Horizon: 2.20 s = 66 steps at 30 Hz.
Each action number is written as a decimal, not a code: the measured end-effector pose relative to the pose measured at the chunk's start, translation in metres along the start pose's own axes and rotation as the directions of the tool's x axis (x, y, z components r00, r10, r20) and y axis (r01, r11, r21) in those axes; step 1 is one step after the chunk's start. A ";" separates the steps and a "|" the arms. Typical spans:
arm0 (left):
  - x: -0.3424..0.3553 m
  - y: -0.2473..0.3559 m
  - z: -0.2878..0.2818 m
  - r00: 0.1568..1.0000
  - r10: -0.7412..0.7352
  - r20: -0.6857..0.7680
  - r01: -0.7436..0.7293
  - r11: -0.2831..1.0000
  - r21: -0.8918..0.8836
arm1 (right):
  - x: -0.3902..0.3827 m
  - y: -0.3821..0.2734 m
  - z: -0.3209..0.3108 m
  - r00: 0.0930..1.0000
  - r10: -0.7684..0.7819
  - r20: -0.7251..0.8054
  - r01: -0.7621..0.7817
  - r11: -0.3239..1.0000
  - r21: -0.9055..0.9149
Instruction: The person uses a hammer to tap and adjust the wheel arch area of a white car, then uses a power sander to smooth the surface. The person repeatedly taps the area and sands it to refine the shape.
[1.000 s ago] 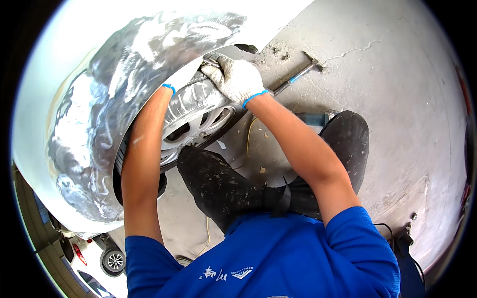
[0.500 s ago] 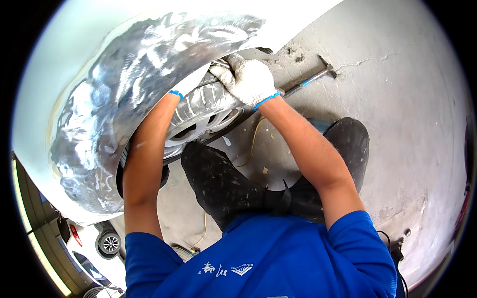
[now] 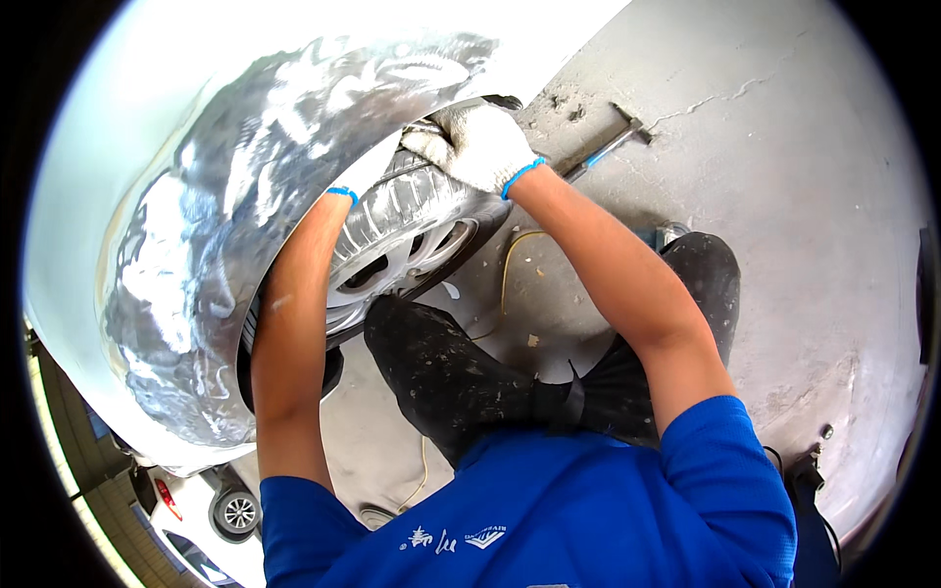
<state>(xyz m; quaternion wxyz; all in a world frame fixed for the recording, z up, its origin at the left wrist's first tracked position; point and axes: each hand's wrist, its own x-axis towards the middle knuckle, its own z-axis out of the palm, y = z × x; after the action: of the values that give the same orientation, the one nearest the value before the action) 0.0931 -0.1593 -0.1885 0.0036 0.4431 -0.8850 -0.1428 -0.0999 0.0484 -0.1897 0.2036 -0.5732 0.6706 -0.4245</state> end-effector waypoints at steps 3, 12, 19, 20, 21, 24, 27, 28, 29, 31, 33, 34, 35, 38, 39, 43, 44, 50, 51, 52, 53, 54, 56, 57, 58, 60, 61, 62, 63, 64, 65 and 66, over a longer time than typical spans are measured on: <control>-0.003 0.085 -0.008 0.993 0.086 0.080 -0.085 0.996 -0.005 | 0.005 0.028 -0.011 0.990 -0.116 -0.081 0.113 0.993 -0.046; -0.030 0.123 -0.045 0.984 0.162 0.069 -0.164 0.986 0.022 | -0.006 0.006 0.019 0.963 0.050 -0.264 -0.076 0.993 -0.091; -0.028 0.134 -0.041 0.972 0.195 0.134 -0.196 0.981 -0.010 | 0.002 0.011 0.006 0.989 0.041 -0.141 -0.036 0.999 0.035; -0.033 0.136 -0.036 0.979 0.177 0.106 -0.169 0.982 -0.080 | 0.001 0.014 0.010 0.986 0.041 -0.162 -0.039 0.999 0.014; -0.039 0.139 -0.030 0.985 0.155 0.080 -0.141 0.978 -0.150 | -0.003 0.017 0.015 0.982 0.041 -0.183 -0.043 0.999 -0.008; -0.034 0.129 -0.027 0.991 0.102 0.092 -0.069 0.950 -0.305 | 0.004 0.007 0.007 0.982 0.011 -0.187 -0.002 0.999 0.050; -0.029 0.117 -0.026 0.972 0.172 0.161 -0.127 0.959 -0.255 | 0.004 0.011 0.012 0.984 0.050 -0.168 -0.050 0.999 0.005; -0.021 0.122 -0.023 0.971 0.210 0.116 -0.188 0.966 -0.177 | 0.003 0.021 0.016 0.976 0.004 -0.217 0.009 0.998 0.061; -0.021 0.121 -0.022 0.970 0.231 0.073 -0.224 0.970 -0.089 | 0.001 0.025 0.020 0.971 0.001 -0.238 -0.004 1.000 -0.013; -0.020 0.117 -0.022 0.967 0.234 0.098 -0.229 0.972 -0.060 | 0.001 0.022 0.019 0.959 -0.027 -0.283 0.043 0.998 0.051; -0.023 0.111 -0.022 0.962 0.225 0.156 -0.218 0.974 -0.059 | 0.002 0.012 0.008 0.988 0.074 -0.138 -0.067 0.996 0.055; -0.026 0.107 -0.025 0.961 0.218 0.169 -0.213 0.976 -0.045 | 0.003 0.006 0.004 0.992 0.079 -0.101 -0.072 0.995 0.073; -0.025 0.102 -0.028 0.961 0.210 0.179 -0.207 0.978 -0.031 | 0.004 0.004 0.004 0.994 0.075 -0.079 -0.070 0.995 0.069; -0.022 0.093 -0.024 0.957 0.198 0.212 -0.198 0.980 -0.020 | 0.002 0.005 0.004 0.993 0.097 -0.070 -0.094 0.995 0.040; -0.017 0.091 -0.021 0.954 0.206 0.219 -0.206 0.978 -0.025 | -0.003 0.005 0.004 0.988 0.124 -0.095 -0.120 0.992 0.041; -0.011 0.084 -0.028 0.952 0.185 0.244 -0.184 0.983 -0.026 | -0.011 -0.005 0.003 0.976 0.117 -0.184 -0.115 0.993 0.022; -0.014 0.081 -0.027 0.955 0.179 0.237 -0.178 0.984 -0.023 | -0.010 -0.006 0.000 0.980 0.125 -0.156 -0.124 0.992 0.017; -0.009 0.059 0.000 0.971 0.170 0.168 -0.170 0.985 -0.016 | -0.005 -0.005 -0.006 0.990 0.142 -0.003 -0.142 0.989 0.042; -0.008 0.051 0.003 0.977 0.166 0.136 -0.166 0.986 -0.014 | -0.008 -0.002 0.003 0.991 0.119 -0.067 -0.120 0.993 -0.018; -0.008 0.037 0.009 0.981 0.163 0.102 -0.162 0.987 -0.016 | -0.009 0.000 0.005 0.989 0.078 -0.128 -0.089 0.993 -0.079; -0.010 0.025 0.015 0.985 0.146 0.087 -0.145 0.989 -0.015 | -0.010 -0.002 0.005 0.985 0.100 -0.138 -0.105 0.994 -0.026; -0.005 0.016 0.021 0.988 0.139 0.071 -0.138 0.990 -0.015 | -0.008 -0.002 0.005 0.982 0.124 -0.145 -0.121 0.992 0.029; 0.001 0.010 0.032 0.992 0.120 0.048 -0.121 0.993 0.009 | -0.004 0.006 0.010 0.985 0.125 -0.116 -0.123 0.992 0.024; 0.002 -0.003 0.039 0.977 0.211 0.011 -0.211 0.977 0.010 | -0.010 0.005 0.017 0.982 0.095 -0.163 -0.091 0.995 0.031; 0.003 -0.022 0.043 0.954 0.298 -0.034 -0.297 0.955 0.027 | -0.012 0.004 0.024 0.975 0.053 -0.217 -0.047 0.998 0.030; -0.001 0.007 0.034 0.956 0.294 -0.014 -0.293 0.956 0.017 | -0.011 0.010 0.015 0.958 0.028 -0.286 -0.037 0.999 -0.026; -0.009 0.020 0.023 0.958 0.285 0.011 -0.285 0.958 0.024 | -0.007 0.009 0.010 0.985 0.067 -0.161 -0.074 0.997 -0.038; -0.009 0.026 0.019 0.959 0.282 0.013 -0.283 0.959 0.027 | 0.002 0.008 -0.001 0.994 0.100 -0.045 -0.103 0.992 -0.076; -0.017 0.027 0.017 0.963 0.266 0.030 -0.267 0.963 0.028 | 0.002 0.002 -0.004 0.990 0.128 0.051 -0.120 0.983 -0.138; -0.019 0.030 0.012 0.962 0.268 0.043 -0.269 0.962 0.035 | 0.003 0.002 -0.004 0.989 0.140 0.050 -0.133 0.985 -0.108; -0.019 0.036 0.010 0.961 0.273 0.051 -0.275 0.961 0.035 | 0.003 0.004 -0.002 0.987 0.151 0.049 -0.147 0.986 -0.079; -0.015 0.042 0.007 0.959 0.280 0.047 -0.282 0.959 0.037 | 0.003 0.004 -0.003 0.985 0.163 0.047 -0.161 0.986 -0.049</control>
<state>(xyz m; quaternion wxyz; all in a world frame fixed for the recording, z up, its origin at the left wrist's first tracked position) 0.0688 -0.1218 -0.1824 -0.0038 0.3097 -0.9418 -0.1308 -0.1052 0.0459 -0.1909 0.2417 -0.5319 0.7189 -0.3766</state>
